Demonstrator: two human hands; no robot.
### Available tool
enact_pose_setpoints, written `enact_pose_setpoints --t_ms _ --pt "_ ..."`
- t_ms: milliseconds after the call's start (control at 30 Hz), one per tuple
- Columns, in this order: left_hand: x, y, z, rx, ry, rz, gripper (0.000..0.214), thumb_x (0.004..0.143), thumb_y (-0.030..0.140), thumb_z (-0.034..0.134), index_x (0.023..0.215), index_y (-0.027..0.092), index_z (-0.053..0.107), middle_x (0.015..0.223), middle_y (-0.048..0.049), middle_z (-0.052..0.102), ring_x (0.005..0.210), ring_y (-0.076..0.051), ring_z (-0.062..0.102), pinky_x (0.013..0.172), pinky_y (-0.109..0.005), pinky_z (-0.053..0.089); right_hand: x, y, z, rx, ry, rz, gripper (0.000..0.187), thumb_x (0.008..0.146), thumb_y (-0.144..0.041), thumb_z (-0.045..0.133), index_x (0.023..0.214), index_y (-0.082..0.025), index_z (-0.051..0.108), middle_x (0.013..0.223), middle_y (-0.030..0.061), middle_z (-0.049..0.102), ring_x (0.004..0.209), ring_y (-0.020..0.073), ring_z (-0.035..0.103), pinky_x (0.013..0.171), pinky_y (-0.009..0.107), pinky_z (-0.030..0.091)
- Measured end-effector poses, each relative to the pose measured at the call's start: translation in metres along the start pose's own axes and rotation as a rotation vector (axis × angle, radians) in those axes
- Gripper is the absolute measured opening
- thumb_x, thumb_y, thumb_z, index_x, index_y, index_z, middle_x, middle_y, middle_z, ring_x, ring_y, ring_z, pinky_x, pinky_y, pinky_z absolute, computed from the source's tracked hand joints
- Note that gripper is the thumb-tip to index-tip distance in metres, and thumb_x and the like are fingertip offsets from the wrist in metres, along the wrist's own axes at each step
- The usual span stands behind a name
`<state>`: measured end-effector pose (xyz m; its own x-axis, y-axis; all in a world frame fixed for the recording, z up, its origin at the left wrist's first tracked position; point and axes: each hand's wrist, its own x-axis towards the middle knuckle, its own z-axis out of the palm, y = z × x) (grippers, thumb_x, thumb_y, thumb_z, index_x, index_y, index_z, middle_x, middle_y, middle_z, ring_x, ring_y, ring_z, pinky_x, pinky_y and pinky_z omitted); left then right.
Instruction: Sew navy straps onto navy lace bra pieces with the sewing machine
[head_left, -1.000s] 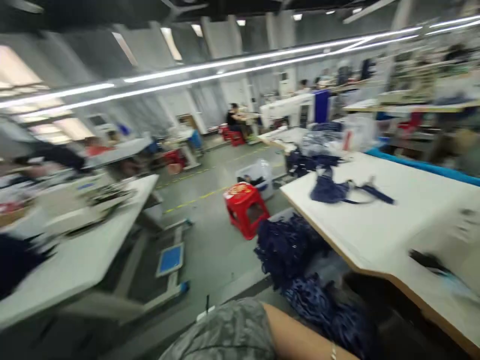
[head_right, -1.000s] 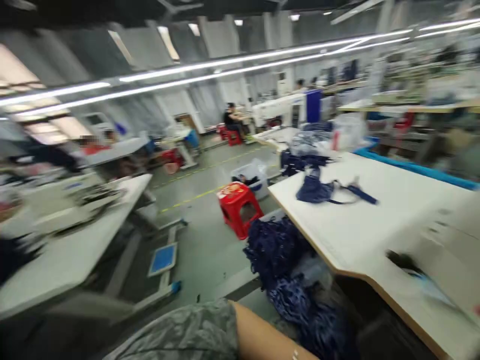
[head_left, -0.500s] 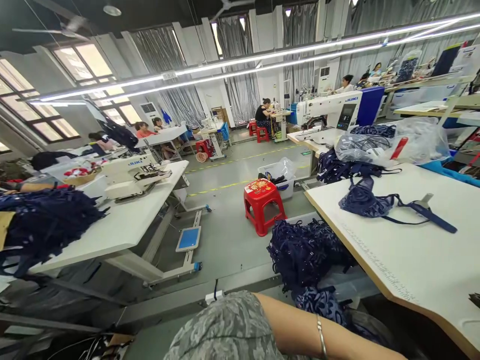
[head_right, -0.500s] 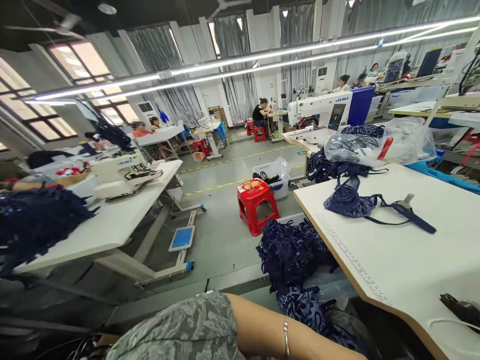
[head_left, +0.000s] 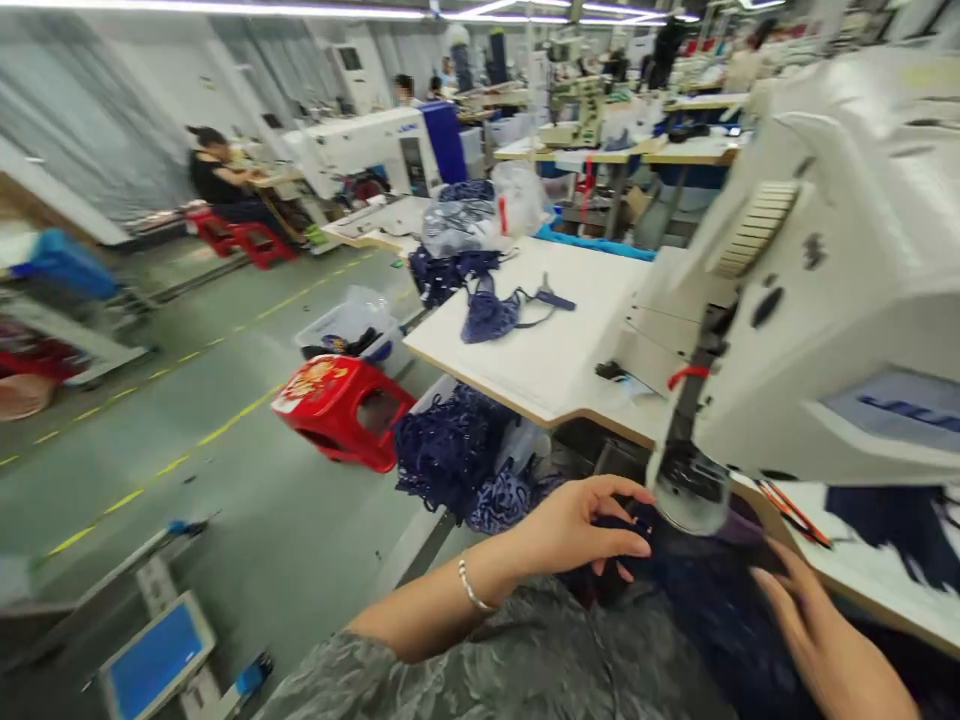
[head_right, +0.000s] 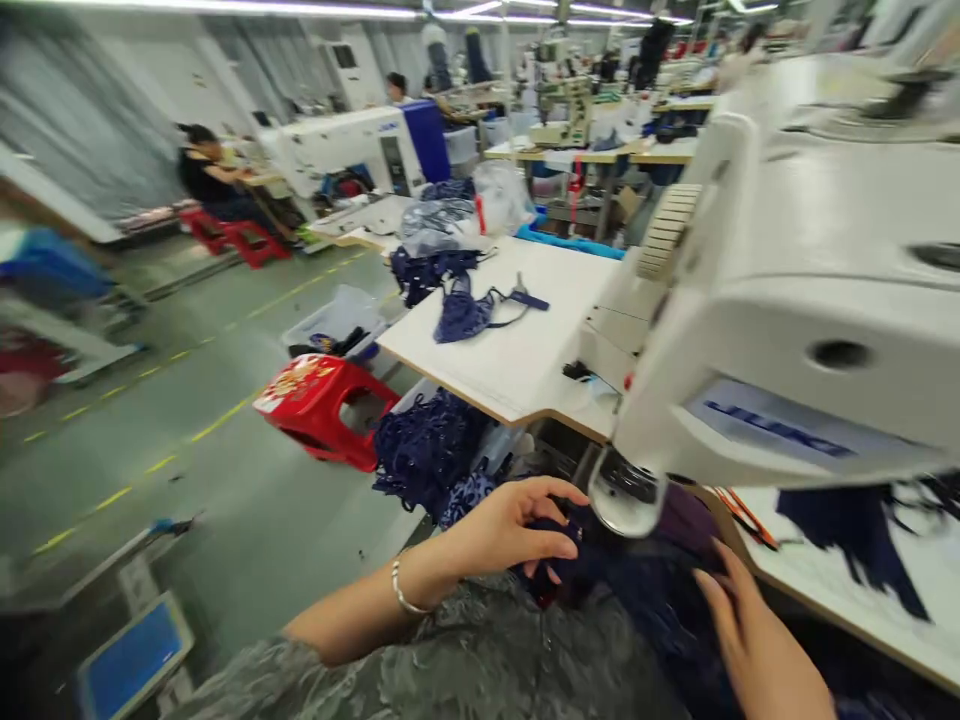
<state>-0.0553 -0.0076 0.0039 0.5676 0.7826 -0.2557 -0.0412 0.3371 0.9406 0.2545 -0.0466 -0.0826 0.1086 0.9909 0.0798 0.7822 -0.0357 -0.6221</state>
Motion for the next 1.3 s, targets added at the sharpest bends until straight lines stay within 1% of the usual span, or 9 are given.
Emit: enact_pose_setpoints --t_ms 67,100,200,333,567,733,833,1100,1300 --pt "0.003 0.0 0.008 0.031 0.016 -0.017 0.049 0.078 0.039 0.073 0.12 0.021 0.055 0.083 0.0018 0.06 0.053 -0.008 0.061 0.048 -0.018 0.045 -0.009 -0.018 0.003 0.05 -0.038 0.0 0.048 0.09 -0.059 0.047 0.122 -0.026 0.059 0.107 0.0128 0.071 0.099 0.0329 0.067 0.087 0.051 0.053" --pt "0.004 0.0 0.012 0.04 0.015 -0.02 0.046 0.079 0.039 0.072 0.119 0.021 0.055 0.085 0.0019 0.059 0.055 -0.008 0.062 0.05 -0.019 0.047 -0.012 -0.031 0.004 0.106 -0.035 -0.015 0.045 0.092 -0.056 0.044 0.117 -0.024 0.063 0.113 0.0121 0.07 0.105 0.0308 0.065 0.093 0.049 0.051" --pt "0.008 0.001 0.02 0.039 -0.024 -0.029 0.042 0.082 0.035 0.07 0.117 0.021 0.052 0.086 0.002 0.058 0.059 -0.008 0.062 0.056 -0.022 0.051 -0.017 -0.071 0.005 0.277 -0.135 -0.099 0.038 0.097 -0.046 0.042 0.108 -0.022 0.068 0.113 0.009 0.07 0.108 0.0236 0.064 0.095 0.038 0.051" --pt "0.011 0.003 0.026 0.008 -0.049 -0.043 0.044 0.082 0.033 0.07 0.119 0.021 0.049 0.087 0.0022 0.057 0.061 -0.008 0.062 0.059 -0.022 0.052 -0.017 -0.099 0.006 0.393 -0.147 -0.189 0.035 0.099 -0.041 0.042 0.115 -0.023 0.067 0.117 0.0087 0.068 0.112 0.0228 0.062 0.096 0.037 0.05" --pt "0.012 0.007 0.03 0.049 -0.056 -0.067 0.047 0.082 0.034 0.069 0.121 0.02 0.046 0.082 0.0031 0.058 0.059 -0.008 0.063 0.054 -0.019 0.048 -0.015 -0.103 0.007 0.426 -0.151 -0.2 0.033 0.099 -0.042 0.041 0.103 -0.023 0.068 0.109 0.0084 0.069 0.104 0.0223 0.062 0.091 0.034 0.049" --pt "0.013 0.006 0.032 0.051 -0.069 -0.063 0.048 0.081 0.036 0.07 0.12 0.02 0.047 0.081 0.0029 0.06 0.058 -0.008 0.063 0.051 -0.018 0.046 -0.017 -0.106 0.003 0.424 -0.151 -0.147 0.034 0.099 -0.045 0.04 0.087 -0.022 0.062 0.083 0.0036 0.065 0.08 0.0184 0.062 0.073 0.027 0.05" --pt "0.014 0.006 0.034 0.038 -0.078 -0.059 0.049 0.08 0.036 0.071 0.12 0.02 0.047 0.081 0.0032 0.059 0.057 -0.008 0.062 0.052 -0.018 0.047 -0.017 -0.108 0.001 0.45 -0.192 -0.141 0.036 0.1 -0.044 0.038 0.088 -0.021 0.063 0.081 0.0027 0.063 0.076 0.0166 0.06 0.069 0.025 0.048" --pt "0.015 0.007 0.037 0.036 -0.102 -0.067 0.048 0.081 0.032 0.071 0.12 0.02 0.045 0.085 0.0032 0.059 0.057 -0.007 0.062 0.054 -0.019 0.049 -0.014 -0.114 -0.005 0.592 -0.284 -0.148 0.04 0.1 -0.043 0.037 0.092 -0.02 0.069 0.092 0.0059 0.064 0.088 0.0191 0.061 0.077 0.026 0.051" --pt "0.016 0.005 0.04 0.077 -0.096 -0.07 0.049 0.082 0.033 0.069 0.122 0.022 0.044 0.094 -0.0004 0.063 0.057 -0.007 0.062 0.054 -0.02 0.049 -0.015 -0.113 0.003 0.83 -0.376 0.036 0.035 0.095 -0.048 0.048 0.109 -0.021 0.066 0.095 0.0049 0.064 0.086 0.0195 0.062 0.075 0.029 0.055"
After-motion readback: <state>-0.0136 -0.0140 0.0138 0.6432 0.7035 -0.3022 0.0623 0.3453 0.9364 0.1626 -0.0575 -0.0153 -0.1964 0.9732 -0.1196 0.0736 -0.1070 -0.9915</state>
